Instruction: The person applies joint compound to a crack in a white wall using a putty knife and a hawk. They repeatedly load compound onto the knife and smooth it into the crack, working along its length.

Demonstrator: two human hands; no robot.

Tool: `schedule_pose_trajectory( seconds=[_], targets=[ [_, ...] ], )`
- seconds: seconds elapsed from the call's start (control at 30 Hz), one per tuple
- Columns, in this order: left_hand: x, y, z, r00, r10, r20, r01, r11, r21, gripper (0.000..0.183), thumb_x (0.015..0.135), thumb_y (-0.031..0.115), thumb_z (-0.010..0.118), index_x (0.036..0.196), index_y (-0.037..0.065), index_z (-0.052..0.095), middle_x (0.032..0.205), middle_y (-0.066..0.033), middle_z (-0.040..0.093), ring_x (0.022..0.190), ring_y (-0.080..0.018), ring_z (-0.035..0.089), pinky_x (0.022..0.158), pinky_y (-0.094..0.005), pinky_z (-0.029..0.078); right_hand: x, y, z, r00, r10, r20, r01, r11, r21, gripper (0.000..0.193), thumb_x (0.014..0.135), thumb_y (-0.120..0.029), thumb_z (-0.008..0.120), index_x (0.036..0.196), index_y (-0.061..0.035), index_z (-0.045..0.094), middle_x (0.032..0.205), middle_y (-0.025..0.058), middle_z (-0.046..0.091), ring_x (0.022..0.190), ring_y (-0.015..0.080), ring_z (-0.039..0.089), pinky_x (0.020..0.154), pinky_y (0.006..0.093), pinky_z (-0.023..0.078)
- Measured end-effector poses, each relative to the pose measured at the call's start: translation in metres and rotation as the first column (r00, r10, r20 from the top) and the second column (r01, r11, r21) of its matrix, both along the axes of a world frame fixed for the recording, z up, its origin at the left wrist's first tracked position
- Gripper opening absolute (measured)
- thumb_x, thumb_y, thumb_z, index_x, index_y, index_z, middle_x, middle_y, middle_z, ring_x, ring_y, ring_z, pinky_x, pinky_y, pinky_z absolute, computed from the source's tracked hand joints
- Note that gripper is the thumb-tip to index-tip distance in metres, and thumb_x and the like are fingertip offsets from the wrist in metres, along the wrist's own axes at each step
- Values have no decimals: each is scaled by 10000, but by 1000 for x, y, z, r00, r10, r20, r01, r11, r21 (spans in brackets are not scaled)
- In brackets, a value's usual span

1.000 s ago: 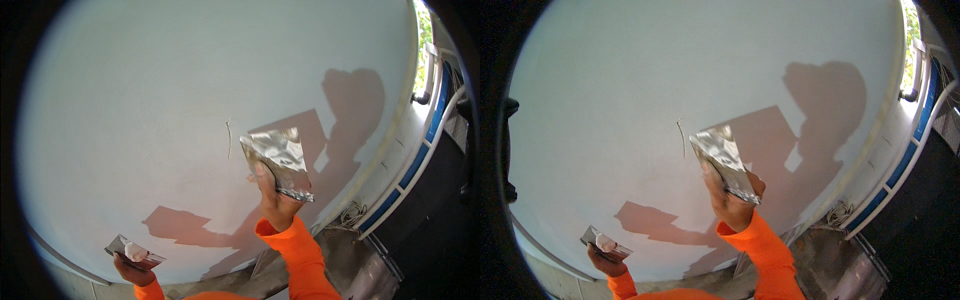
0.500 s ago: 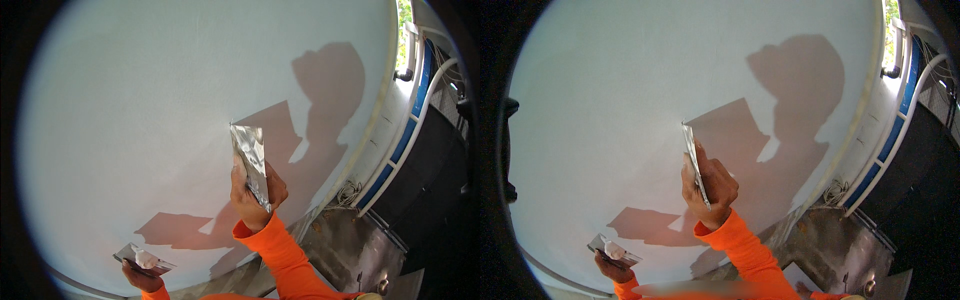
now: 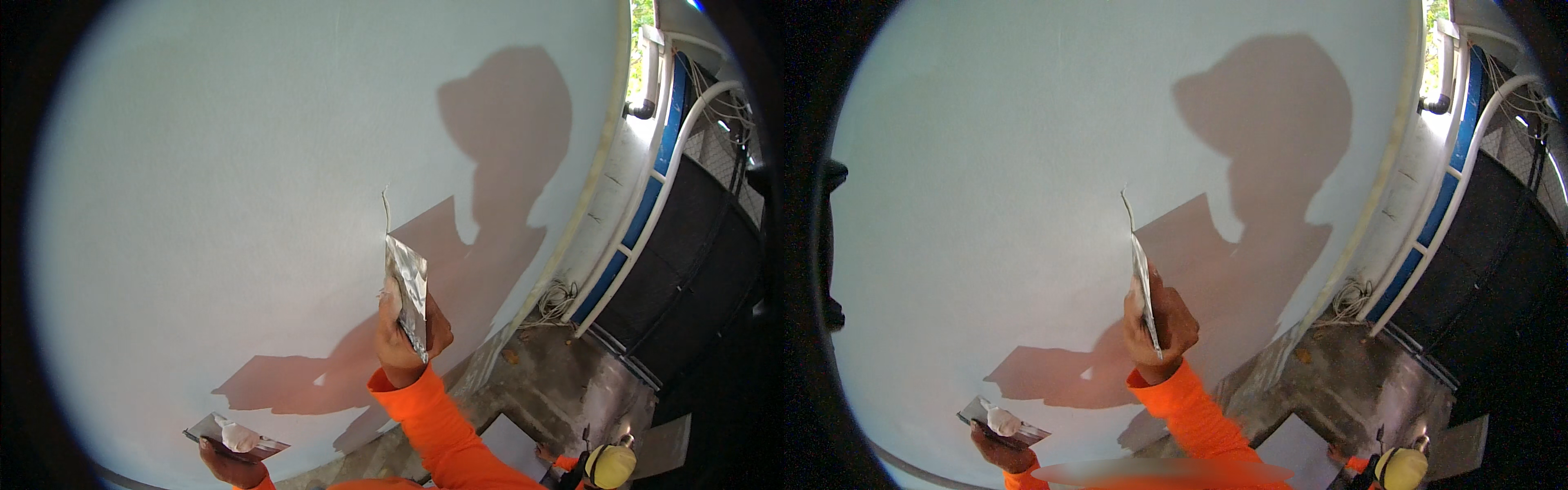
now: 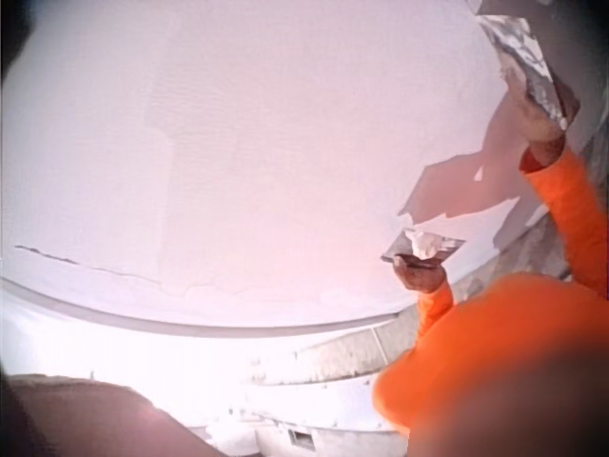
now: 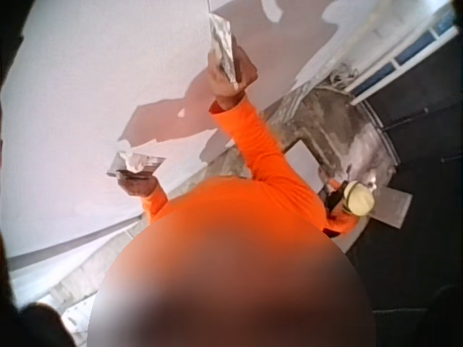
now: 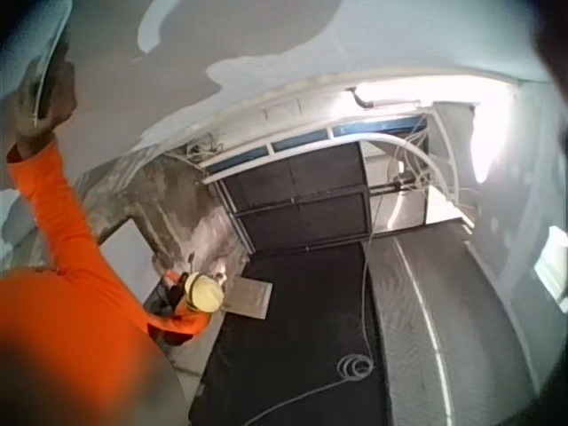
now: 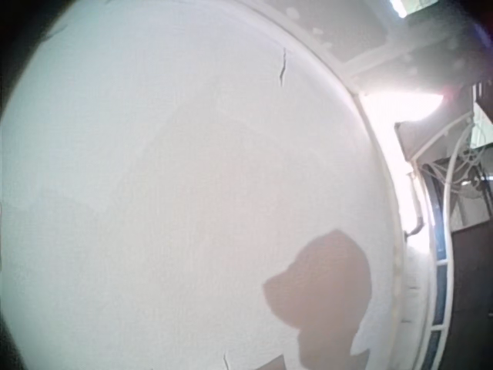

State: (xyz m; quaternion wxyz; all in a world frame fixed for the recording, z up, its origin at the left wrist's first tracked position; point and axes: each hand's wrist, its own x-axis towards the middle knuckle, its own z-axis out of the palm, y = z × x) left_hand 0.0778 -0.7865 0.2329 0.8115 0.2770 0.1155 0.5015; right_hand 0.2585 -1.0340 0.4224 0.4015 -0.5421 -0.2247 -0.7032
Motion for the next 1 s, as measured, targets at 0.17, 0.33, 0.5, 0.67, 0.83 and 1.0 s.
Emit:
schedule_pose_trajectory(
  seconds=[0.17,0.33,0.5,0.67,0.83,1.0],
  targets=[
    [-5,16,-12,968,-218,123,208,974,94,454,1019,460,506,1235,73,606,1016,-70,682,895,-202,676,764,-363,567,-10,-11,0,996,38,-86,-43,998,-54,241,963,-85,677,1163,42,716,762,119,705,536,161,605,505,290,505],
    [-4,18,-19,998,-63,-11,63,996,69,461,1018,459,505,1260,78,602,1077,-68,677,967,-209,670,820,-390,565,-4,-52,14,996,78,-52,-87,979,-186,248,923,-81,721,1144,31,724,760,110,699,539,178,624,487,302,497],
    [-4,9,-17,996,-71,54,71,997,10,448,1026,448,496,1264,84,603,1121,-68,671,1014,-216,661,880,-395,552,11,-66,26,970,222,-99,-243,899,-364,261,899,-62,752,1150,5,737,720,75,683,540,137,613,477,279,474],
    [-8,6,-17,973,-144,179,141,989,32,368,1021,379,540,1203,66,609,1186,-75,643,1099,-227,625,960,-405,497,27,-75,58,948,289,-130,-310,761,-570,343,877,-55,773,1217,-64,734,640,34,621,525,108,563,471,275,445],
    [-10,0,-16,983,-88,163,82,996,43,387,1020,394,534,1241,88,621,1177,-66,674,1073,-228,650,932,-408,524,32,-90,97,956,263,-127,-259,560,-787,459,798,-29,796,1241,-136,742,633,26,615,525,119,549,482,291,461],
    [-9,-9,-19,968,-65,241,57,998,40,384,1019,397,540,1240,98,634,1181,-51,682,1076,-210,651,927,-397,529,42,-89,129,948,276,-157,-252,356,-900,521,763,-16,793,1258,-173,741,682,33,653,552,132,566,495,297,477]
  ],
)
